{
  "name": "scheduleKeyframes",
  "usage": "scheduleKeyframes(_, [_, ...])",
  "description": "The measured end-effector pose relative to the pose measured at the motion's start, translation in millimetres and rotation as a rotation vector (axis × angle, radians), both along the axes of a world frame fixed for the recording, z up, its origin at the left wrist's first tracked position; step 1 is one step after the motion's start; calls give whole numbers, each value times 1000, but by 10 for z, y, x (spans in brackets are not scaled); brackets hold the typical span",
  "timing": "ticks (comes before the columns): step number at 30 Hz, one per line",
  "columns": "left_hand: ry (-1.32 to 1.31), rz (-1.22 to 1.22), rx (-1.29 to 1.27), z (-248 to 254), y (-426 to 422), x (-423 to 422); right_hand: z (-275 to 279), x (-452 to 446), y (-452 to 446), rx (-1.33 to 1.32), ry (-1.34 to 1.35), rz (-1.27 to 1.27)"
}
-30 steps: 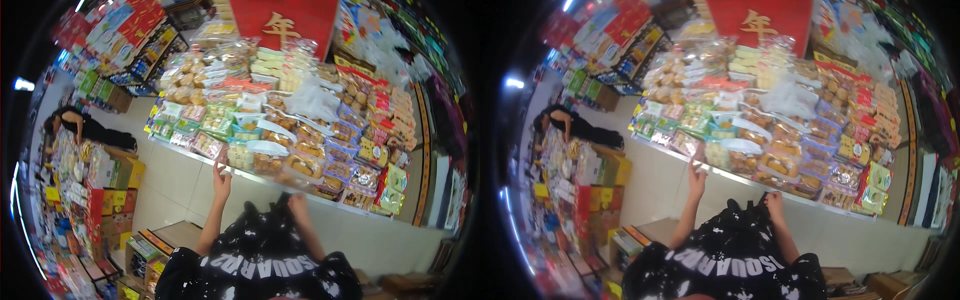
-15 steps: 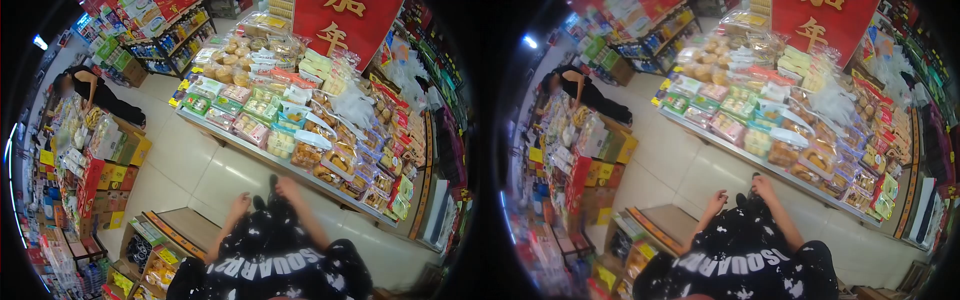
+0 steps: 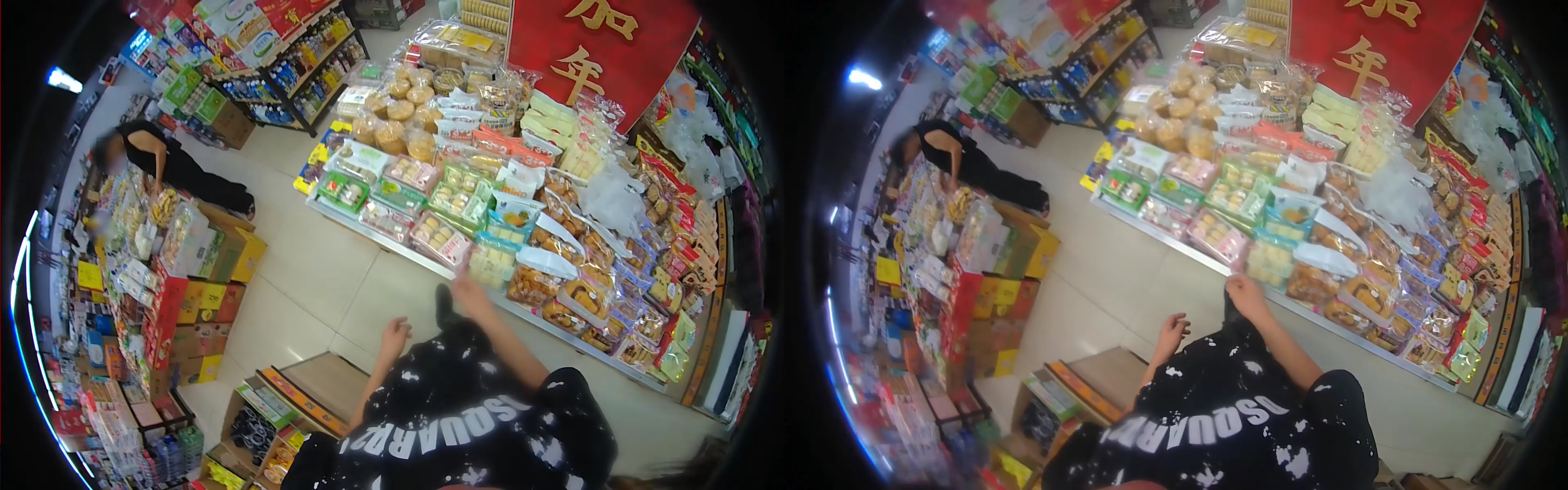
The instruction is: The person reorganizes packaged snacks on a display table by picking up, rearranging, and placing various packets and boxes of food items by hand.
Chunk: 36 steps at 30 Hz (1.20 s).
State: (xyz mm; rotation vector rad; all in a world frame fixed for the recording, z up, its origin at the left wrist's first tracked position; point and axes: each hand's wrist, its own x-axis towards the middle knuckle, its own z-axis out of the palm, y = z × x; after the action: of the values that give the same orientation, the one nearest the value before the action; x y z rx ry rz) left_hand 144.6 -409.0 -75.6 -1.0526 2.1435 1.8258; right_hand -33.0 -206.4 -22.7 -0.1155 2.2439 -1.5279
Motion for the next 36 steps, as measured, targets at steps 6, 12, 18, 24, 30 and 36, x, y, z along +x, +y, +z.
scheduleKeyframes(6, [-68, -76, 14, 142, -359, -589, -46, -437, -46, 94, -161, 176])
scheduleKeyframes(12, [123, -83, 75, 491, -529, -1474, -161, -363, -123, -123, -373, -289])
scheduleKeyframes(18, [162, -162, 118, 710, -344, -2033, 17, -358, -298, -268, -296, -391])
scheduleKeyframes(24, [144, -247, 117, 275, -565, -2026, -56, -391, -450, -322, -329, -599])
scheduleKeyframes(30, [-22, -470, 141, 484, -788, -2061, -116, -283, -542, -241, -258, -777])
scheduleKeyframes(36, [-104, -852, -42, 701, -975, -2308, -56, -245, -816, -261, -316, -1004])
